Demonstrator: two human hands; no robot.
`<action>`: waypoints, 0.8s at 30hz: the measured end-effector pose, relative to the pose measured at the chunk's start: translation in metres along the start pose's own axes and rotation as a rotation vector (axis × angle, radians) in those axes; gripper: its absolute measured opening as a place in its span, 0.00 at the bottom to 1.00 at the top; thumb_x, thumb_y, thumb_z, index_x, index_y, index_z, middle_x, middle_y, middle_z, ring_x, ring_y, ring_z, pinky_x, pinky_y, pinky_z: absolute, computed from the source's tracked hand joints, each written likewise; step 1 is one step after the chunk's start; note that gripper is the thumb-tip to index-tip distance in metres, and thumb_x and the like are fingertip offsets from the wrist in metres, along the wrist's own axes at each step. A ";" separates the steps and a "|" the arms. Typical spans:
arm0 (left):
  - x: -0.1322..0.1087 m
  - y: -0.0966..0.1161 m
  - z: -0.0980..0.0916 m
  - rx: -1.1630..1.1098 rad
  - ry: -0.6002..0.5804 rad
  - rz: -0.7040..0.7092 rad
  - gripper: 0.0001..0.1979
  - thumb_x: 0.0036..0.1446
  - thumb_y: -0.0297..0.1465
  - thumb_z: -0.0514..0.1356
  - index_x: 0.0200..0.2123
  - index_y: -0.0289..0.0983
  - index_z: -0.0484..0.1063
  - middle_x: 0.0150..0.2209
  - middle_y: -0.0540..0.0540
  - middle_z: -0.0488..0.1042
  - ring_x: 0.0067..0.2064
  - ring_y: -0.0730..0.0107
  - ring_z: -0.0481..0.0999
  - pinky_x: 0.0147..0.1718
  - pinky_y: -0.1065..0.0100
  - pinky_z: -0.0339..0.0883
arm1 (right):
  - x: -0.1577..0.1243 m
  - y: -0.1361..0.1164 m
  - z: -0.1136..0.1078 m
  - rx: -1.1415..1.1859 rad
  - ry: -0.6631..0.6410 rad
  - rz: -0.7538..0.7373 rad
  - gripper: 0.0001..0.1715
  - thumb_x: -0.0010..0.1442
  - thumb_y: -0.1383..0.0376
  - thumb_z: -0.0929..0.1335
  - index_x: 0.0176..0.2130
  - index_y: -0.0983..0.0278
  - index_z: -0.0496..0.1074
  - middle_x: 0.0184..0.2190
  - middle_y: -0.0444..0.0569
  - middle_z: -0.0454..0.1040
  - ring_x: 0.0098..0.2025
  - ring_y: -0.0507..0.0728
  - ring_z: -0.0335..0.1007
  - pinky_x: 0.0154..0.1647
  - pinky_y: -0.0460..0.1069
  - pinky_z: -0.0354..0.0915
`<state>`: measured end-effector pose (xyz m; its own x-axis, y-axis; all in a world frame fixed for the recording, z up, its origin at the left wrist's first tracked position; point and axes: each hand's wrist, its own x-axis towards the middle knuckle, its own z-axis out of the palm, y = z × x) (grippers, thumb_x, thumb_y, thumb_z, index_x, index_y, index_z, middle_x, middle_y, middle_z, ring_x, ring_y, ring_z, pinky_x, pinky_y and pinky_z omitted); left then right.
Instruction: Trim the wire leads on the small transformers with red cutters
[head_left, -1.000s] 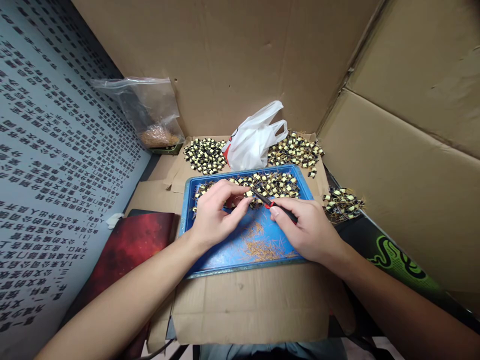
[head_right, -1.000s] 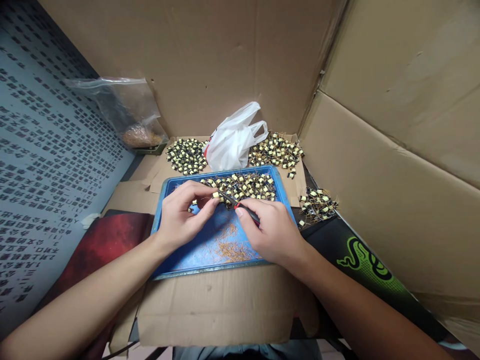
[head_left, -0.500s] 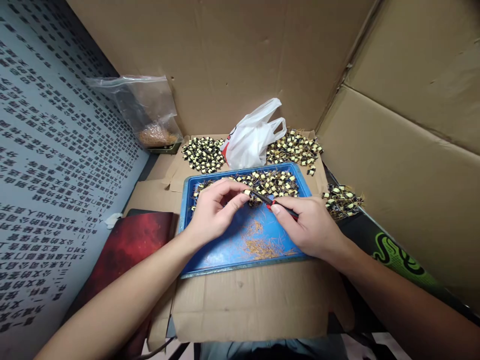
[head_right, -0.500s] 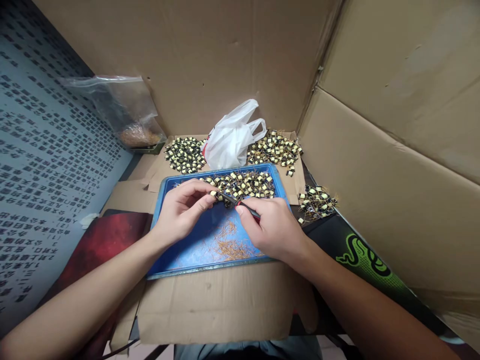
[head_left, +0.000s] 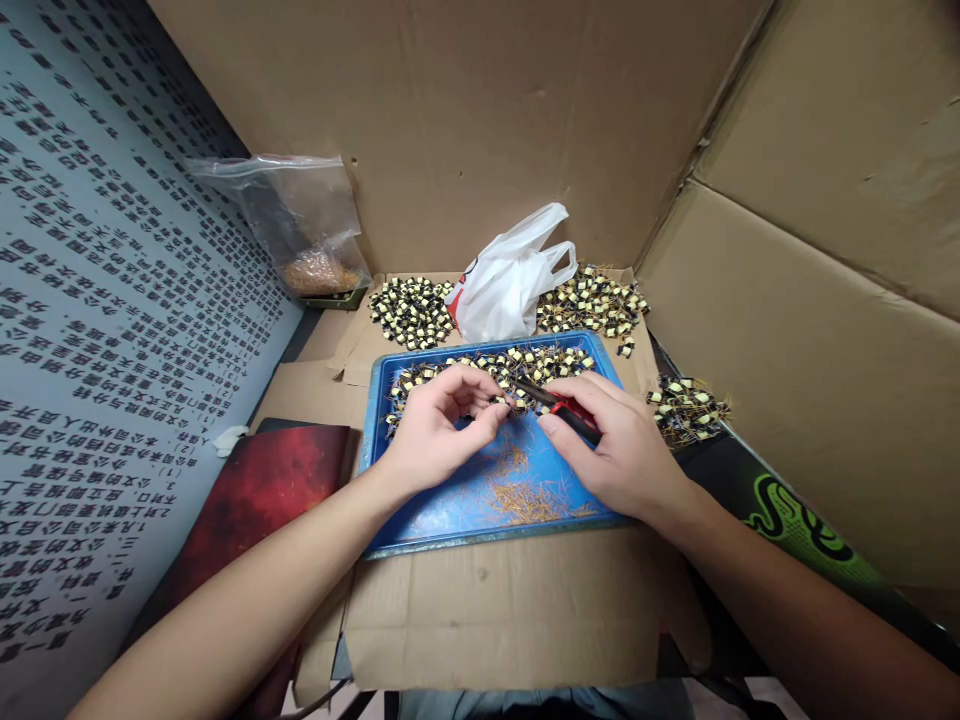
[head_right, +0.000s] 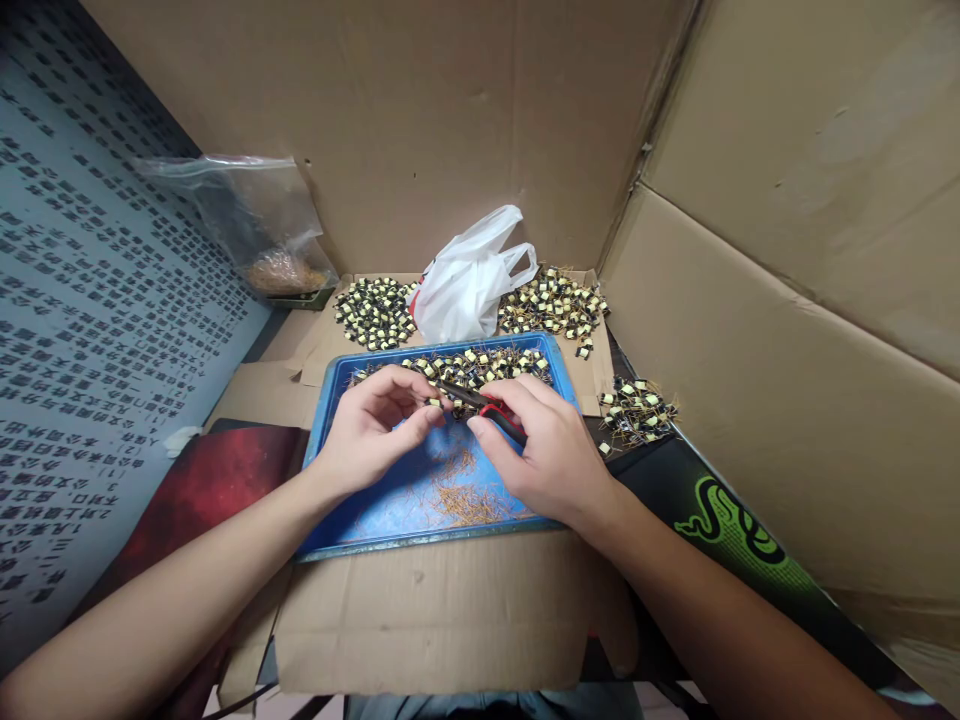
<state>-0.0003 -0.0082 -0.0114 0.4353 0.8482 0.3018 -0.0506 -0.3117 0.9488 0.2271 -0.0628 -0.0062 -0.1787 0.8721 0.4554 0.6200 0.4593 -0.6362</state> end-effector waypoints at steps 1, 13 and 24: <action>0.000 0.000 0.000 0.015 0.002 -0.007 0.10 0.62 0.33 0.71 0.43 0.36 0.77 0.37 0.44 0.82 0.36 0.69 0.80 0.38 0.67 0.76 | 0.000 0.000 0.000 -0.003 -0.009 -0.005 0.16 0.71 0.60 0.69 0.54 0.64 0.77 0.44 0.54 0.78 0.46 0.62 0.76 0.49 0.57 0.71; 0.003 0.006 0.002 0.009 0.104 -0.027 0.14 0.62 0.37 0.72 0.48 0.37 0.85 0.37 0.43 0.85 0.32 0.70 0.79 0.30 0.69 0.74 | -0.001 0.003 0.004 0.060 -0.102 -0.036 0.32 0.77 0.65 0.62 0.75 0.56 0.59 0.59 0.55 0.74 0.59 0.63 0.72 0.63 0.60 0.69; -0.001 0.010 0.002 -0.188 -0.075 -0.207 0.18 0.60 0.41 0.74 0.48 0.36 0.86 0.30 0.45 0.82 0.25 0.75 0.74 0.26 0.71 0.73 | -0.001 -0.009 0.000 0.372 -0.089 0.168 0.22 0.72 0.63 0.68 0.63 0.60 0.70 0.28 0.39 0.60 0.28 0.52 0.61 0.33 0.49 0.64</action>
<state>0.0004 -0.0131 -0.0024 0.5186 0.8492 0.0994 -0.1167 -0.0448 0.9922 0.2218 -0.0677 -0.0015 -0.1743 0.9440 0.2803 0.3308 0.3243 -0.8863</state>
